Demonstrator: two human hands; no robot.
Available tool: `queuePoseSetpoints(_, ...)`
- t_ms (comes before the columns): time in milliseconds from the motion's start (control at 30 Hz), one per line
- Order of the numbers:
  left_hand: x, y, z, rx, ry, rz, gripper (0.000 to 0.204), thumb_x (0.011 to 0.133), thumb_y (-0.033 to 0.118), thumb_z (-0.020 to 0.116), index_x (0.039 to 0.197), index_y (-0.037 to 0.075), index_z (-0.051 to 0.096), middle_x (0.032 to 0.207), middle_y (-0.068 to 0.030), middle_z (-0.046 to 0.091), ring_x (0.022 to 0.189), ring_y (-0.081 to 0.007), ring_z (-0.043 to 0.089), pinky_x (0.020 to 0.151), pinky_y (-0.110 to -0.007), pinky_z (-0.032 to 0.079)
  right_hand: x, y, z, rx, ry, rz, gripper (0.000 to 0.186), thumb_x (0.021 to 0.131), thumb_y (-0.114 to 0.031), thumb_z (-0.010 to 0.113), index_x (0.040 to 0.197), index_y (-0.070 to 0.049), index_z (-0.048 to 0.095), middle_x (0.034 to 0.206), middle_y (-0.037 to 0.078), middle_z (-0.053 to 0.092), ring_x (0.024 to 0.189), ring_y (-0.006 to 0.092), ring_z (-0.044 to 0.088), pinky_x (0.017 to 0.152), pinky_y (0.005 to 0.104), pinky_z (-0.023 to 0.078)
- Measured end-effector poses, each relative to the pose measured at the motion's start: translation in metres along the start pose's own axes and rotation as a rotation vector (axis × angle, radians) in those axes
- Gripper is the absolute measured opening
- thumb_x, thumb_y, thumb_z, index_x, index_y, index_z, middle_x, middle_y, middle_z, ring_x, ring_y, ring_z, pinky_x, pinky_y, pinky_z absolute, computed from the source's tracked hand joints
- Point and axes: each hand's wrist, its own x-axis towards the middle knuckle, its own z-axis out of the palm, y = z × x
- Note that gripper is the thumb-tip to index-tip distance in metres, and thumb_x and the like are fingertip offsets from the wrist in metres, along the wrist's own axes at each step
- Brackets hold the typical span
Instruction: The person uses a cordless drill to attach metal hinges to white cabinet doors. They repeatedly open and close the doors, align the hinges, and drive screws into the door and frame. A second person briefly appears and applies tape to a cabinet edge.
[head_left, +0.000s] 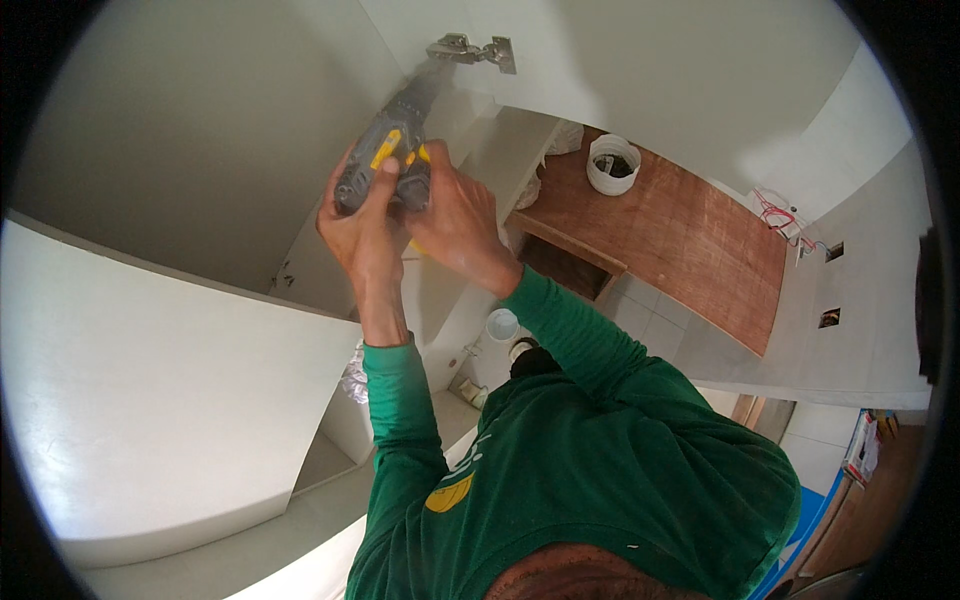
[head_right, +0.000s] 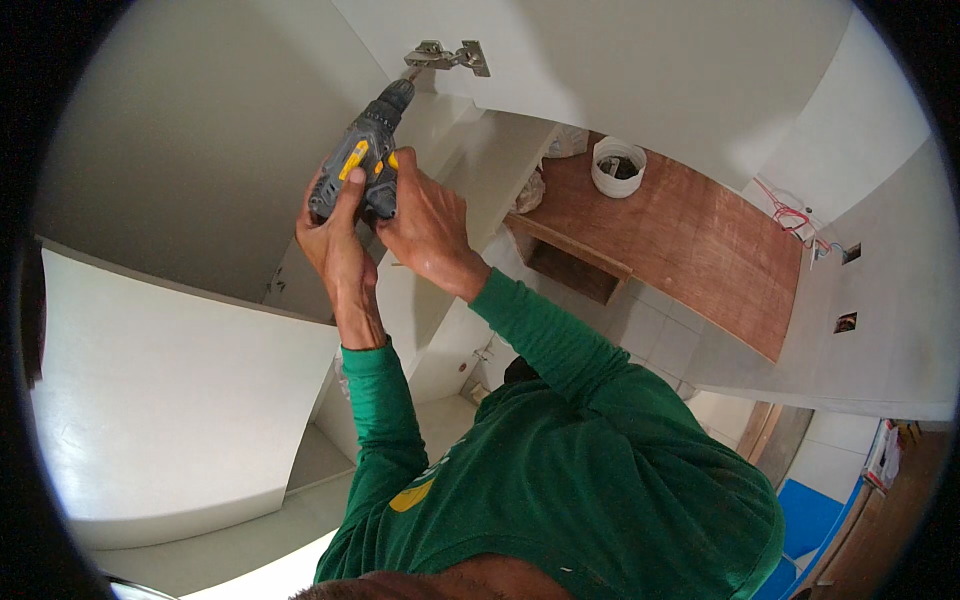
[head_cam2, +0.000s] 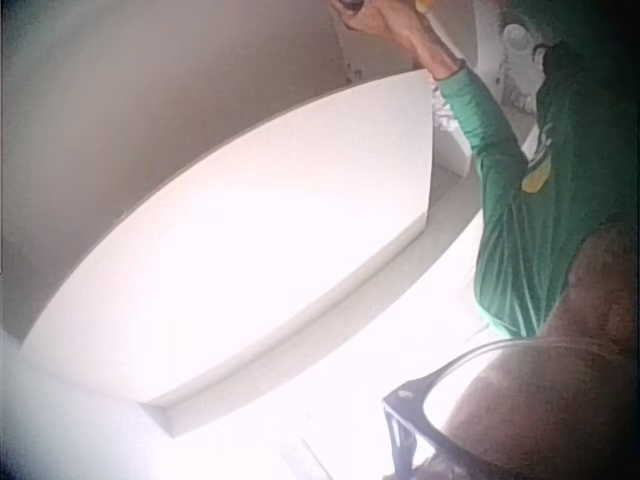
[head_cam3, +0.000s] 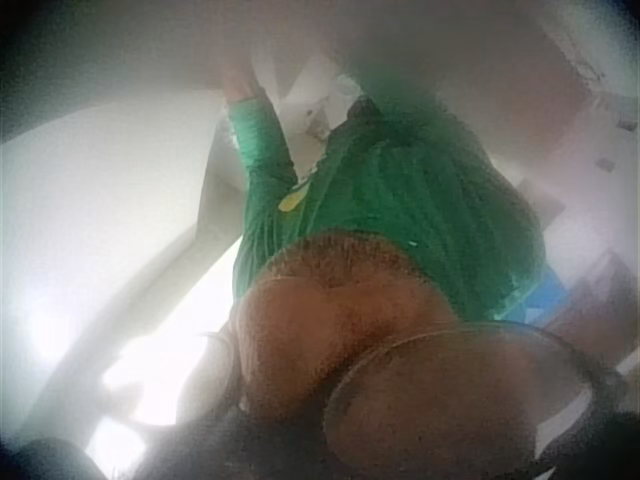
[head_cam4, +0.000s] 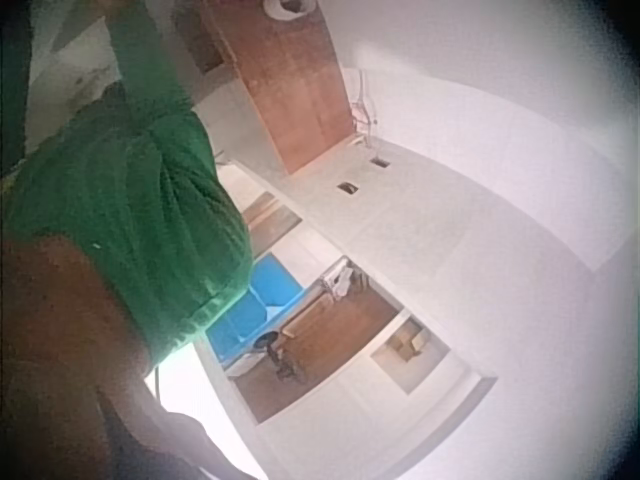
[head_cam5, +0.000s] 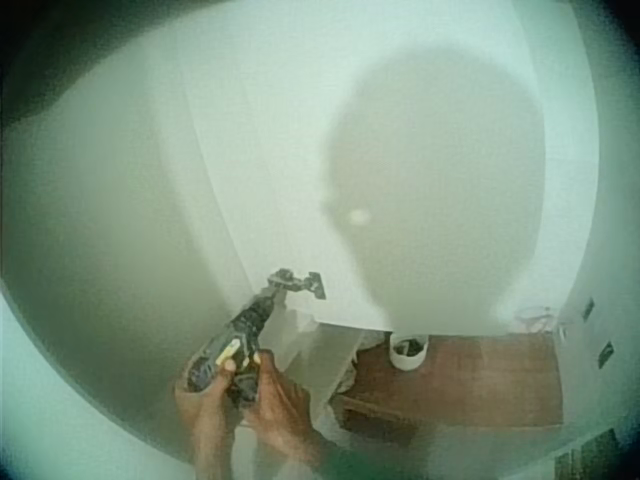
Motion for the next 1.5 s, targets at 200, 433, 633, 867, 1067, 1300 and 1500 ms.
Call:
queuePoseSetpoints(200,0.002,-0.002,0.000,0.020,0.011,0.014,0.048,0.089,0.008,0.085,0.131,-0.006,0.068,0.118,-0.0138,0.076,0.106,-0.0203,0.073,0.095,-0.033,0.057,0.001,-0.001,-0.001,-0.003,-0.021,0.029,0.064,0.080,-0.014,0.084,0.127,0.000,0.042,0.096,0.023,0.072,0.088,0.0456,0.074,0.072,0.0562,0.057)
queuePoseSetpoints(433,0.006,0.003,0.005,0.023,0.004,0.053,0.048,0.089,0.008,0.085,0.131,-0.007,0.068,0.118,-0.0144,0.076,0.105,-0.0201,0.072,0.095,-0.033,0.057,0.007,-0.007,0.002,-0.025,-0.018,0.074,0.063,0.080,-0.016,0.084,0.125,-0.001,0.043,0.095,0.023,0.073,0.088,0.0449,0.074,0.074,0.0556,0.057)
queuePoseSetpoints(633,0.007,-0.004,0.005,0.044,0.009,0.176,0.049,0.089,0.010,0.086,0.131,-0.008,0.068,0.118,-0.0157,0.075,0.106,-0.0207,0.072,0.096,-0.034,0.057,0.007,-0.006,0.004,0.016,0.011,0.035,0.061,0.080,-0.018,0.084,0.124,-0.001,0.045,0.092,0.022,0.073,0.086,0.0439,0.075,0.074,0.0538,0.058)
queuePoseSetpoints(867,0.005,-0.005,0.007,0.052,0.016,0.199,0.050,0.088,0.011,0.087,0.131,-0.007,0.068,0.120,-0.0161,0.074,0.107,-0.0205,0.072,0.096,-0.034,0.057,0.010,-0.009,0.000,0.020,-0.006,0.085,0.061,0.080,-0.017,0.083,0.124,0.000,0.045,0.089,0.022,0.073,0.083,0.0441,0.075,0.073,0.0536,0.058)
queuePoseSetpoints(1067,0.008,-0.008,0.010,0.012,0.022,0.198,0.052,0.089,0.014,0.087,0.133,-0.005,0.068,0.121,-0.0160,0.074,0.107,-0.0217,0.071,0.095,-0.035,0.057,0.013,-0.003,0.000,0.005,0.007,0.028,0.059,0.080,-0.019,0.083,0.121,0.000,0.045,0.087,0.024,0.072,0.081,0.0472,0.073,0.071,0.0558,0.057)
queuePoseSetpoints(1300,0.007,-0.006,0.012,0.085,0.022,0.210,0.052,0.090,0.018,0.086,0.133,-0.006,0.067,0.122,-0.0177,0.073,0.107,-0.0232,0.071,0.095,-0.035,0.057,0.011,-0.008,-0.008,0.044,-0.030,0.110,0.055,0.085,-0.027,0.081,0.120,-0.002,0.047,0.092,0.026,0.072,0.089,0.0502,0.071,0.077,0.0567,0.055)
queuePoseSetpoints(1500,0.006,-0.004,0.015,0.069,0.016,0.200,0.051,0.090,0.017,0.086,0.132,-0.006,0.068,0.122,-0.0183,0.073,0.108,-0.0236,0.071,0.096,-0.035,0.057,0.012,-0.006,-0.009,0.081,-0.029,0.094,0.054,0.085,-0.026,0.080,0.120,-0.002,0.047,0.092,0.027,0.072,0.088,0.0509,0.071,0.076,0.0571,0.055)
